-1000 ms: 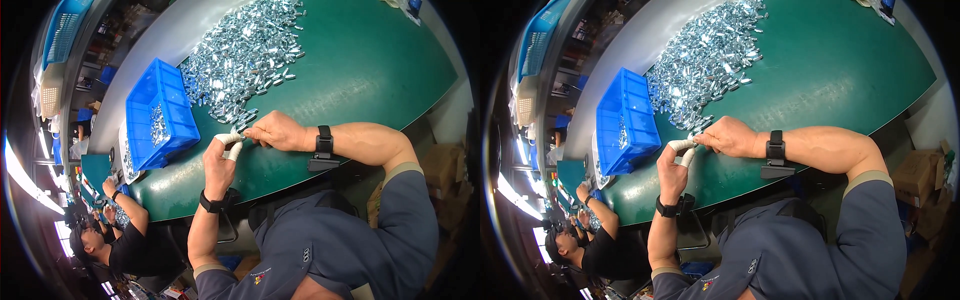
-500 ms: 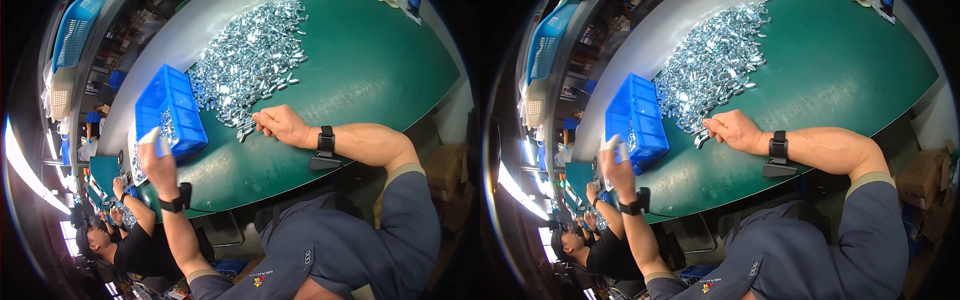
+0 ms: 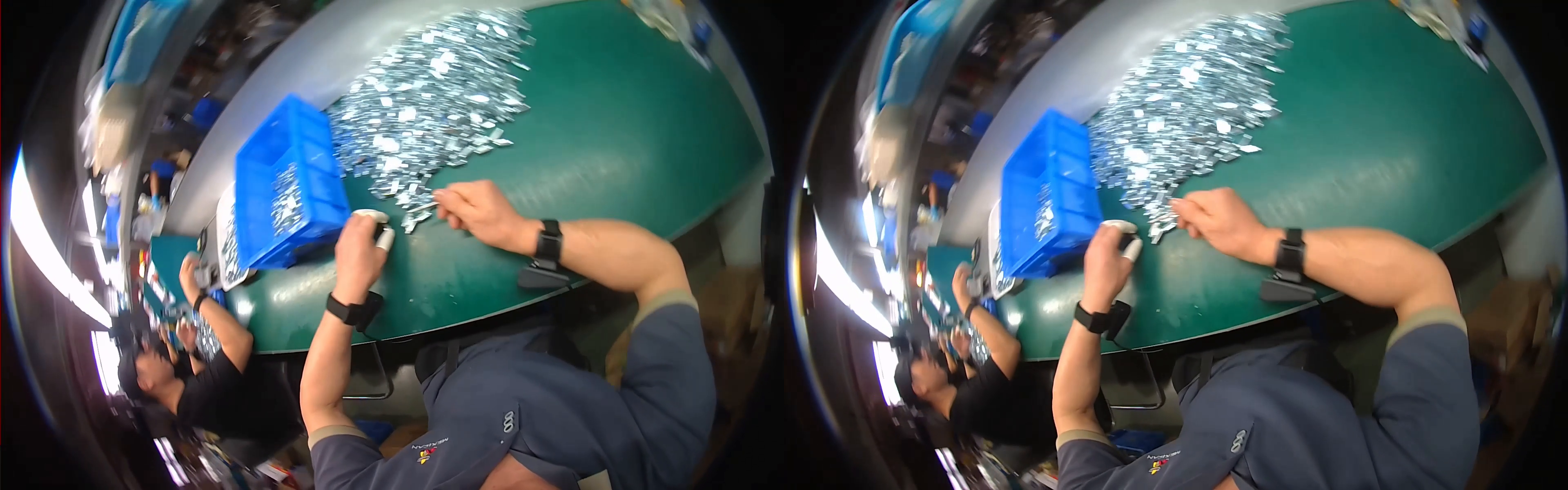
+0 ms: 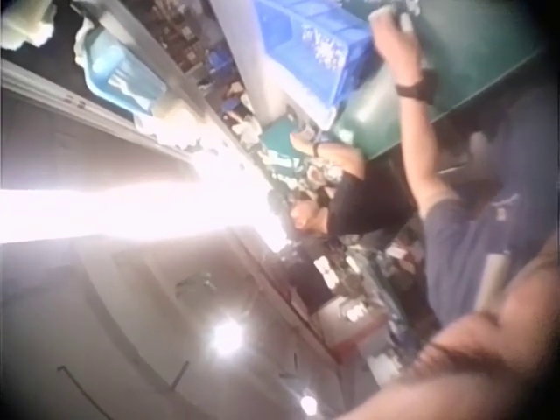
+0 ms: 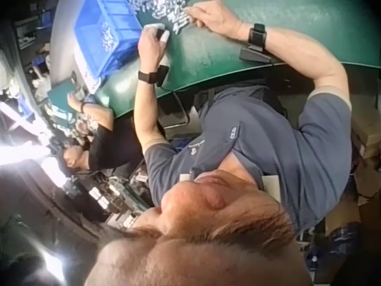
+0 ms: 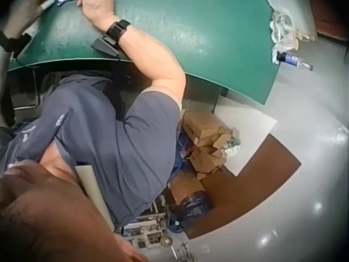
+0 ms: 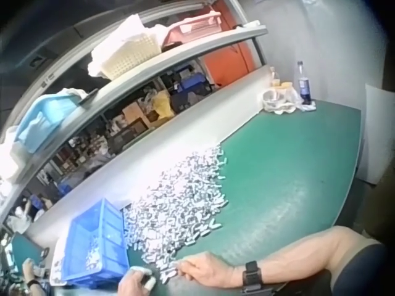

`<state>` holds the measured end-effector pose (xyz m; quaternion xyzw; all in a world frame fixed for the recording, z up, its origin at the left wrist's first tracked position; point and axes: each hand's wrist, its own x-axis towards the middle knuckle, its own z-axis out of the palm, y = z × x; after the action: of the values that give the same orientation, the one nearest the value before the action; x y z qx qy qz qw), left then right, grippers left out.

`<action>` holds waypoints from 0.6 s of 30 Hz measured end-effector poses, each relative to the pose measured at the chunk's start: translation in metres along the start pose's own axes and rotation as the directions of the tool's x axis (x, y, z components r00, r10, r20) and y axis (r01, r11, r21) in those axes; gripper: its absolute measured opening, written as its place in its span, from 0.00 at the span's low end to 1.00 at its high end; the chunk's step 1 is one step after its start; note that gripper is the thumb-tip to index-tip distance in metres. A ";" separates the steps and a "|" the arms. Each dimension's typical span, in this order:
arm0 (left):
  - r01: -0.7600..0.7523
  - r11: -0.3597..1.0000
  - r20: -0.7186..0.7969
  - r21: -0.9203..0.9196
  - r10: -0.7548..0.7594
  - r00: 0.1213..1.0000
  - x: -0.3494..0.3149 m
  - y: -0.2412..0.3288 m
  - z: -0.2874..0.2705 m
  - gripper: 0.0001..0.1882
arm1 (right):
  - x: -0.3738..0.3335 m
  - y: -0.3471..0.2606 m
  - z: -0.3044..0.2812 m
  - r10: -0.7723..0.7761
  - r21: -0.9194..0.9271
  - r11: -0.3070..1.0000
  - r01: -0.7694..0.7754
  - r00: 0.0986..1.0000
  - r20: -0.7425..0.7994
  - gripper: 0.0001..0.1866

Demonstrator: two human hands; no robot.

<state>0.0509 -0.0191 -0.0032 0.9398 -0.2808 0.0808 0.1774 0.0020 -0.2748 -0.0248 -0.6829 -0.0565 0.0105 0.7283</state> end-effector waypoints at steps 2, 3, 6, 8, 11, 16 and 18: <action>-0.066 0.997 -0.065 -0.040 0.063 0.996 -0.010 -0.005 -0.002 0.12 | -0.001 0.006 0.001 0.019 0.008 1.000 -0.019 1.000 -0.010 0.23; -0.086 0.994 -0.108 -0.068 0.078 0.991 -0.014 -0.005 -0.001 0.13 | -0.001 0.002 0.004 0.027 0.024 0.999 -0.027 1.000 -0.001 0.22; -0.086 0.993 -0.125 -0.078 0.076 0.989 -0.023 -0.006 0.000 0.15 | -0.004 0.009 0.004 0.025 -0.018 1.000 -0.025 0.999 0.027 0.20; -0.038 0.993 -0.105 -0.108 0.026 0.994 -0.034 -0.003 -0.004 0.16 | -0.008 0.011 0.006 0.038 -0.060 0.998 -0.037 0.999 0.012 0.21; 0.010 0.993 -0.081 -0.116 -0.019 0.997 -0.053 0.000 -0.007 0.12 | -0.010 0.017 0.008 0.040 -0.103 0.994 -0.037 0.999 0.020 0.22; 0.040 0.984 -0.085 -0.175 -0.055 0.995 -0.074 0.004 -0.011 0.08 | -0.011 0.020 0.005 0.006 -0.119 0.993 -0.002 0.999 0.037 0.22; 0.070 0.978 -0.081 -0.194 -0.087 0.993 -0.086 0.005 -0.013 0.08 | -0.012 0.022 0.003 0.016 -0.135 0.991 -0.013 1.000 0.022 0.22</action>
<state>-0.0245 0.0248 -0.0110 0.9242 -0.2418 0.0883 0.2822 -0.0084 -0.2713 -0.0471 -0.7307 -0.0603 0.0198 0.6798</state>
